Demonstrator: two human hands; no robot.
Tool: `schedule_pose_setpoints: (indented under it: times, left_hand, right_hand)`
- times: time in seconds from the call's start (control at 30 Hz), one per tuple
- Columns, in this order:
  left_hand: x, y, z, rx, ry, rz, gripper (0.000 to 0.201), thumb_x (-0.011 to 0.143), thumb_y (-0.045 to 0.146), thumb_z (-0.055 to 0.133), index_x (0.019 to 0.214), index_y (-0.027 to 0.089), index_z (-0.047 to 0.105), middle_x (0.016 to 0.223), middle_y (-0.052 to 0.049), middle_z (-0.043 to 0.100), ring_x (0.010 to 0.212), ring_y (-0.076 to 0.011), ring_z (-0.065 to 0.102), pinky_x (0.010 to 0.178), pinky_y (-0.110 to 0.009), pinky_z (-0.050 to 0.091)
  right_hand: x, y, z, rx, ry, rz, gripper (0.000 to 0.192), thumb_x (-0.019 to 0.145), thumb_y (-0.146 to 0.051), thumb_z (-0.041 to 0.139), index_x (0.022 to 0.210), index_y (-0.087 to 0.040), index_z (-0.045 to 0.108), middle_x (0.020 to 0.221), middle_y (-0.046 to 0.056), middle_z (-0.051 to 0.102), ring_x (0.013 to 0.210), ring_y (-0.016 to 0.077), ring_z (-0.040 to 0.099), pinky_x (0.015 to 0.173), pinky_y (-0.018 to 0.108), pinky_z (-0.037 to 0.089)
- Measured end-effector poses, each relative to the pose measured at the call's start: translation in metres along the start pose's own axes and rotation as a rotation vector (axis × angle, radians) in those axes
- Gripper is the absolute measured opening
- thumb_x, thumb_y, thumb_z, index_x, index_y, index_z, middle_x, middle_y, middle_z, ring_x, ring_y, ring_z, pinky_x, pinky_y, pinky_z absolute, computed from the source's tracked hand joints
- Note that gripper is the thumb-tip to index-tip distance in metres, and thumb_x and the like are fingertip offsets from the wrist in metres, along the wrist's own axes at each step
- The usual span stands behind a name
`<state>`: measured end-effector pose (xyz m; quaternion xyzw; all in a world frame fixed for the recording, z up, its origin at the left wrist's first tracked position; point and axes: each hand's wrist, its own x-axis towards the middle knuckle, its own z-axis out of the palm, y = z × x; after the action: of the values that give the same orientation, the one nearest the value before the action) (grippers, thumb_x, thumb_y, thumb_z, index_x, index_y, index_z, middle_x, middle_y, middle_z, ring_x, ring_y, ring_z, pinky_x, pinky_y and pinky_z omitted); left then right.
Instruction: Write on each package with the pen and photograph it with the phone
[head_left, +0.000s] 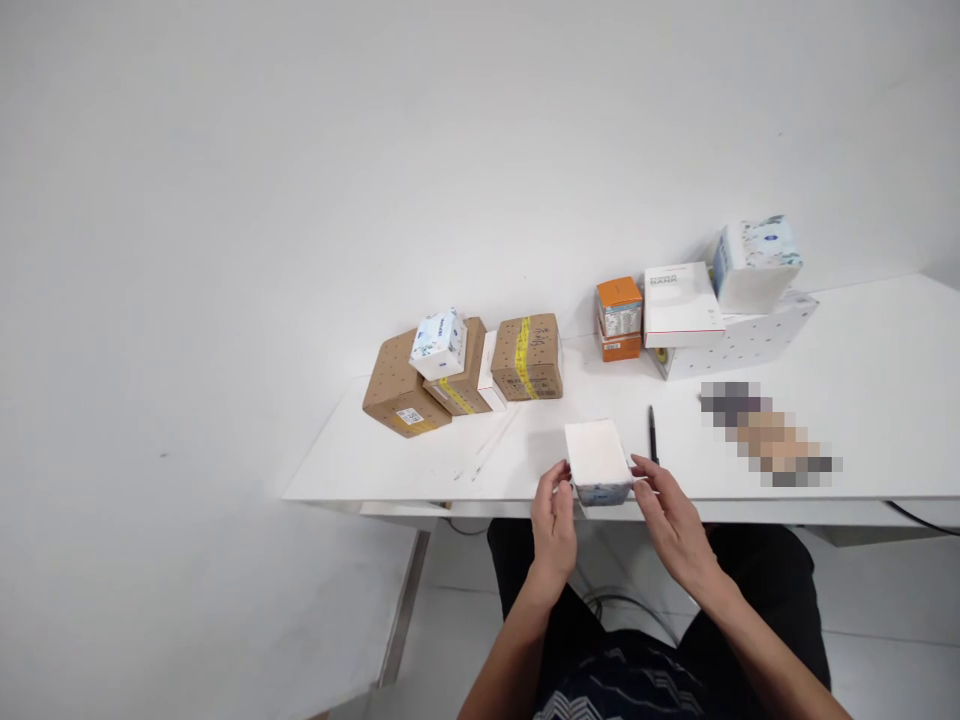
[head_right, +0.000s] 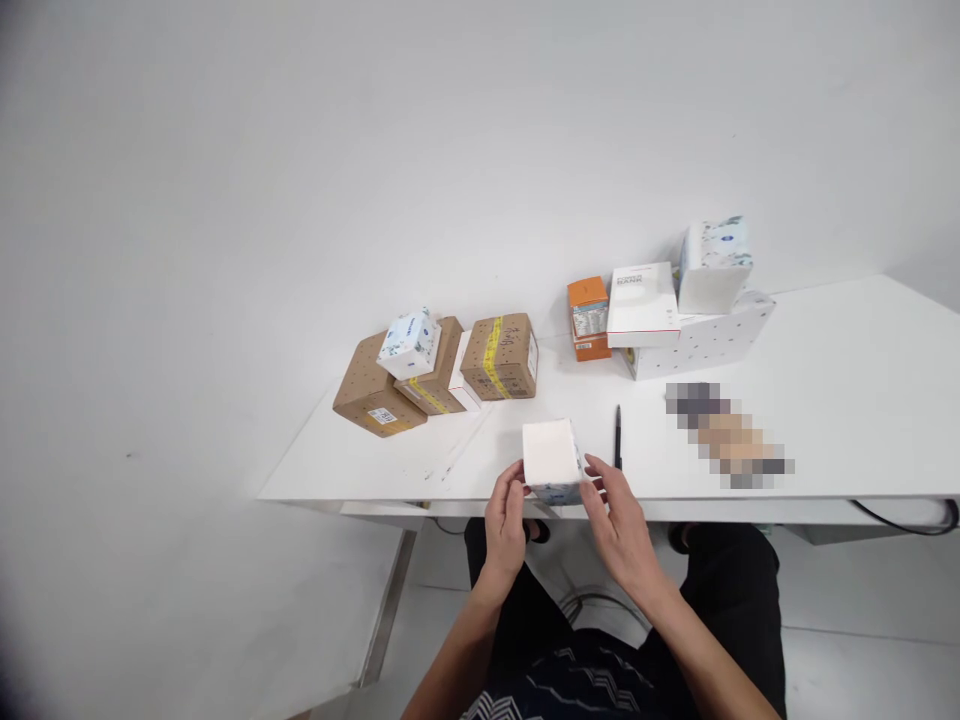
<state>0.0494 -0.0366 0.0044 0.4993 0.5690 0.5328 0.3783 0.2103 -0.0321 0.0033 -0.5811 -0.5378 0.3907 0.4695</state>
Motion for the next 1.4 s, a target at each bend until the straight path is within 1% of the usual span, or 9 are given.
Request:
schedule_pose_setpoints:
  times: [0.13,0.27,0.37,0.53,0.77,0.9,1.07,1.2,1.4]
  left_hand:
    - [0.001,0.003,0.002,-0.014,-0.034,0.011,0.042,0.095,0.048,0.038,0.116,0.018,0.060,0.120,-0.011,0.062,0.110,-0.0222,0.058,0.098,-0.038,0.045]
    - [0.002,0.011,0.001,0.012,-0.031,0.138,0.039,0.095,0.045,0.039,0.117,0.020,0.059,0.127,-0.011,0.058,0.117,-0.0230,0.054,0.103,-0.040,0.041]
    - [0.002,0.010,-0.002,0.024,-0.024,0.184,0.039,0.094,0.047,0.040,0.107,0.019,0.063,0.129,-0.012,0.057,0.122,-0.0246,0.052,0.104,-0.041,0.039]
    - [-0.004,-0.006,-0.003,0.033,-0.020,0.035,0.042,0.095,0.049,0.037,0.094,0.018,0.066,0.114,-0.011,0.065,0.109,-0.0236,0.059,0.097,-0.039,0.044]
    - [0.006,-0.017,0.004,-0.009,-0.075,-0.256,0.060,0.093,0.058,0.030,0.133,0.019,0.051,0.110,-0.010,0.065,0.087,-0.0189,0.063,0.077,-0.032,0.052]
    - [0.014,-0.009,0.006,-0.004,-0.090,-0.215,0.059,0.093,0.059,0.030,0.131,0.020,0.054,0.109,-0.009,0.064,0.089,-0.0192,0.062,0.076,-0.031,0.053]
    - [0.011,-0.006,0.006,-0.122,-0.006,-0.029,0.050,0.095,0.053,0.033,0.120,0.020,0.061,0.128,-0.009,0.058,0.114,-0.0212,0.055,0.098,-0.036,0.045]
    - [0.007,-0.016,0.007,-0.158,0.040,-0.084,0.048,0.094,0.054,0.035,0.107,0.018,0.064,0.122,-0.010,0.061,0.113,-0.0217,0.056,0.100,-0.038,0.043]
    - [0.006,-0.015,0.011,-0.200,0.056,-0.102,0.051,0.092,0.058,0.039,0.116,0.018,0.059,0.119,-0.011,0.062,0.105,-0.0202,0.060,0.095,-0.035,0.045]
  right_hand:
    - [0.004,-0.006,0.005,-0.005,-0.026,-0.070,0.045,0.090,-0.049,0.045,0.124,-0.022,0.055,0.115,0.012,0.062,0.095,0.0232,0.061,0.078,0.036,0.053]
    - [0.010,-0.012,0.006,0.036,-0.052,-0.154,0.042,0.091,-0.047,0.045,0.125,-0.025,0.054,0.122,0.010,0.061,0.107,0.0236,0.058,0.091,0.038,0.048]
    - [0.014,-0.008,0.006,0.116,-0.037,-0.122,0.042,0.090,-0.050,0.044,0.121,-0.024,0.057,0.121,0.009,0.062,0.111,0.0243,0.057,0.095,0.038,0.047]
    - [0.014,0.019,0.007,0.149,-0.009,0.091,0.043,0.091,-0.055,0.038,0.105,-0.022,0.064,0.120,0.010,0.063,0.107,0.0245,0.059,0.094,0.040,0.047]
    - [0.023,0.026,0.010,0.082,-0.034,0.116,0.052,0.090,-0.058,0.038,0.115,-0.021,0.064,0.109,0.011,0.067,0.099,0.0254,0.063,0.083,0.038,0.052]
    - [0.035,0.010,0.012,0.011,-0.115,0.027,0.056,0.089,-0.060,0.038,0.122,-0.023,0.062,0.115,0.010,0.066,0.109,0.0262,0.058,0.093,0.039,0.048]
    - [0.035,0.004,0.010,0.120,-0.105,-0.064,0.052,0.090,-0.057,0.039,0.125,-0.023,0.058,0.126,0.009,0.061,0.116,0.0252,0.055,0.096,0.038,0.045]
    - [0.031,0.011,0.011,0.157,-0.105,0.001,0.051,0.090,-0.057,0.038,0.119,-0.021,0.059,0.111,0.008,0.067,0.097,0.0225,0.062,0.082,0.033,0.051]
    - [0.029,0.018,0.013,0.164,-0.108,-0.002,0.050,0.091,-0.056,0.036,0.119,-0.020,0.058,0.114,0.008,0.066,0.100,0.0223,0.060,0.085,0.033,0.049]
